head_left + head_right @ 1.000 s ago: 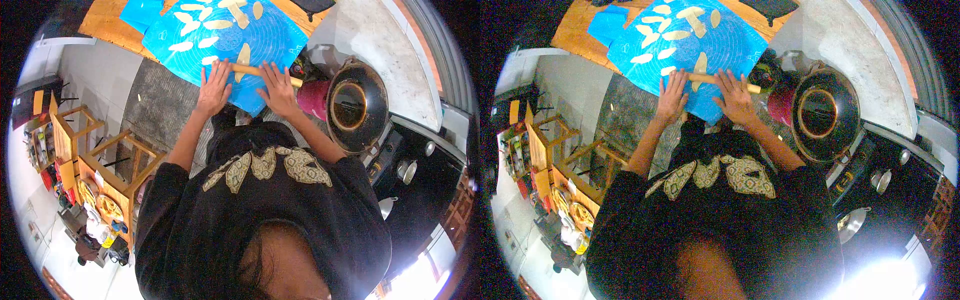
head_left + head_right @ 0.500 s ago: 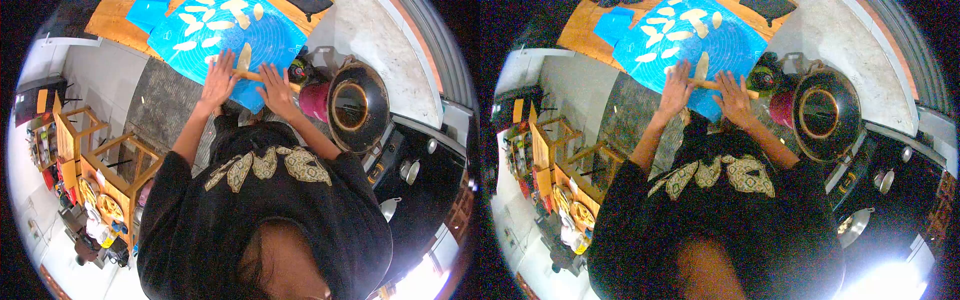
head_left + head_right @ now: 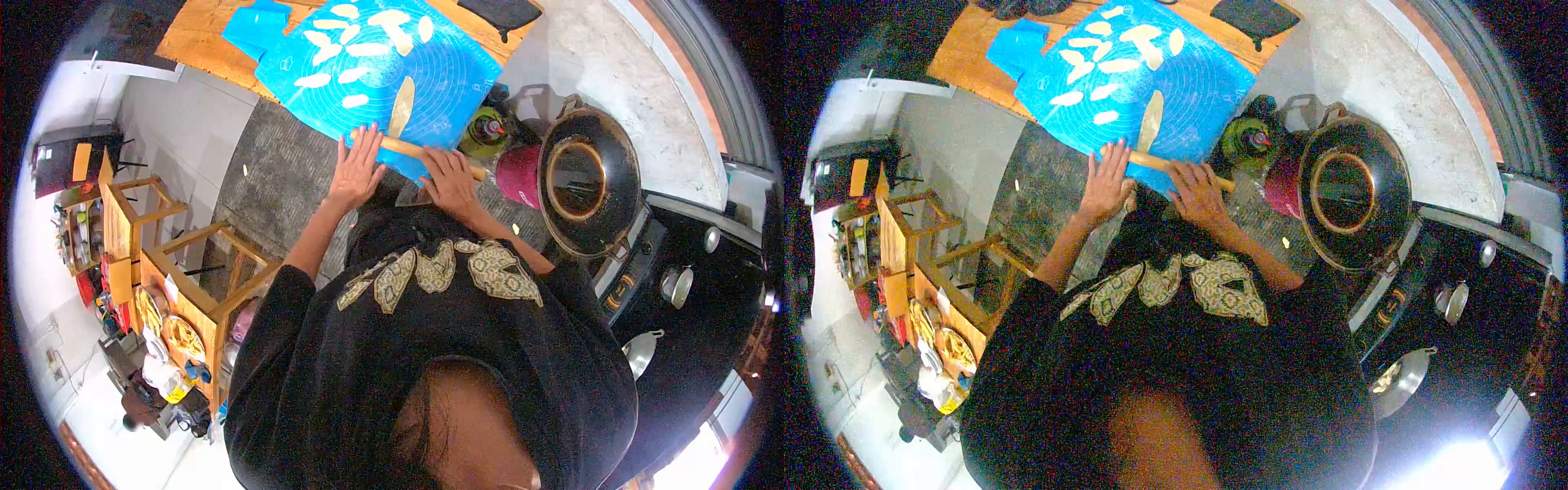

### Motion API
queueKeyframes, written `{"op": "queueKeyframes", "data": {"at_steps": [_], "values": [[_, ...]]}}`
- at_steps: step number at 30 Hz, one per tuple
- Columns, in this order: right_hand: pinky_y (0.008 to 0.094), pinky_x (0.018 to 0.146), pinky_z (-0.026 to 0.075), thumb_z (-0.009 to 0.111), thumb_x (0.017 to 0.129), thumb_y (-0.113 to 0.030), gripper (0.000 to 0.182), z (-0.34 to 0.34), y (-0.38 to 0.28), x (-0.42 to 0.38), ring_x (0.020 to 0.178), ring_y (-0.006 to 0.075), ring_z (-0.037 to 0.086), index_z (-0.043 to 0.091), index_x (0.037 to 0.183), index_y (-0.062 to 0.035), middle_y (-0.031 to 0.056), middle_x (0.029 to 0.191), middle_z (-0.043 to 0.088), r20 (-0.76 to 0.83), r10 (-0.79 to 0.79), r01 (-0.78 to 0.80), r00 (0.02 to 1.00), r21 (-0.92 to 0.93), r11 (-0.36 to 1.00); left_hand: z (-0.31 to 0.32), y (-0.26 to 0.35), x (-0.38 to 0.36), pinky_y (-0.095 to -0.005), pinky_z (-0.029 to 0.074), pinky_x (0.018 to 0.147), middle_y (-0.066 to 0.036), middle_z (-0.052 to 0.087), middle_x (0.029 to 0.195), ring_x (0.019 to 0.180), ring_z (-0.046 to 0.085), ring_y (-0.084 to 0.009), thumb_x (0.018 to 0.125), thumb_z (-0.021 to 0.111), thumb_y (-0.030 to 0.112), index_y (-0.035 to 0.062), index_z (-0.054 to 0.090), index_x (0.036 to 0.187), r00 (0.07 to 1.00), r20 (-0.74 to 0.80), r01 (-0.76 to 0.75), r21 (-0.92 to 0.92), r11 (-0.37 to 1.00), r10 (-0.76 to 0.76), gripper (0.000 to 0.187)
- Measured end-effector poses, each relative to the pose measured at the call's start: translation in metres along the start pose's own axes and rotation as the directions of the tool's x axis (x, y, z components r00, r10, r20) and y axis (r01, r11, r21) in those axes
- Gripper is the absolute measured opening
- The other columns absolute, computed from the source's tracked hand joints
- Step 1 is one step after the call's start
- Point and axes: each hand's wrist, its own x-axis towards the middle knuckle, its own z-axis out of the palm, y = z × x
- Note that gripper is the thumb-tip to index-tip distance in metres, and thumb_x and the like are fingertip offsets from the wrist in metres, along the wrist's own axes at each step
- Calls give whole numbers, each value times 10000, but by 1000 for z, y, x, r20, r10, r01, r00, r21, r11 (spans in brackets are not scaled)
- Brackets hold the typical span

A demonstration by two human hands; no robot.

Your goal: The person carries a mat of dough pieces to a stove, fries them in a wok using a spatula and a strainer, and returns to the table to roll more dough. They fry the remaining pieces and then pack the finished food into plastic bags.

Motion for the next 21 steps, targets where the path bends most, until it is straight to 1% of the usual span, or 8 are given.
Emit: {"op": "queueKeyframes", "data": {"at_steps": [3,6,8,9,12,15,18,21], "values": [[439,891,390,515,804,-146,506,1,3,4,1010,271,507,469,1307,-124,96,1157,523,-35,13,-13,999,-10,1000,2,2,-14,-568,75,1097,-111,135,1521,1402,125,-303,949,371,337,34,191,1440,1000,-16,5,-11,1000,-5,605],[407,839,385,551,811,-93,477,-6,2,13,984,269,510,511,1284,-132,86,1090,535,-56,53,-53,997,13,999,-10,1,-7,-561,78,1099,-123,150,1516,1401,128,-305,947,381,339,24,206,1434,998,-64,13,-31,999,-15,606],[396,838,386,540,812,-74,477,-17,10,27,980,270,513,512,1285,-134,86,1087,539,-108,22,-24,994,-20,1000,-24,11,8,-552,84,1103,-133,166,1510,1400,132,-307,942,396,338,15,217,1428,993,-109,33,-90,995,-43,610],[390,838,386,535,812,-65,478,-19,14,31,978,271,514,513,1285,-135,85,1086,540,-128,5,-9,992,-34,999,-25,13,15,-544,89,1105,-138,173,1507,1398,137,-309,939,402,342,10,220,1425,995,-100,17,-74,997,-24,616],[425,909,360,531,829,-85,466,-8,36,32,1026,269,495,507,1292,-135,97,1136,519,-54,-33,31,998,-48,998,-19,5,37,-528,95,1110,-148,181,1502,1395,141,-319,934,403,356,1,219,1422,996,-82,-29,-28,999,27,631],[531,1022,273,520,845,-182,434,-17,30,40,1138,304,450,513,1276,-134,113,1283,468,-92,44,-55,995,-118,991,-6,-3,54,-525,91,1112,-152,167,1506,1397,129,-329,939,378,371,2,207,1426,996,-80,-54,-38,998,51,634],[597,1065,144,486,889,-271,426,-13,39,63,1259,316,356,494,1297,-148,120,1383,395,-103,167,-188,981,-255,948,-8,-7,82,-523,102,1112,-152,173,1505,1396,133,-327,941,375,378,4,210,1426,992,-106,-71,-61,996,64,635],[618,1071,88,463,897,-336,452,-3,61,83,1314,327,294,475,1312,-157,125,1421,356,-104,246,-266,964,-438,859,-2,-21,116,-524,106,1111,-152,184,1502,1394,140,-327,945,366,379,12,217,1427,986,-135,-104,-22,994,100,624]]}}
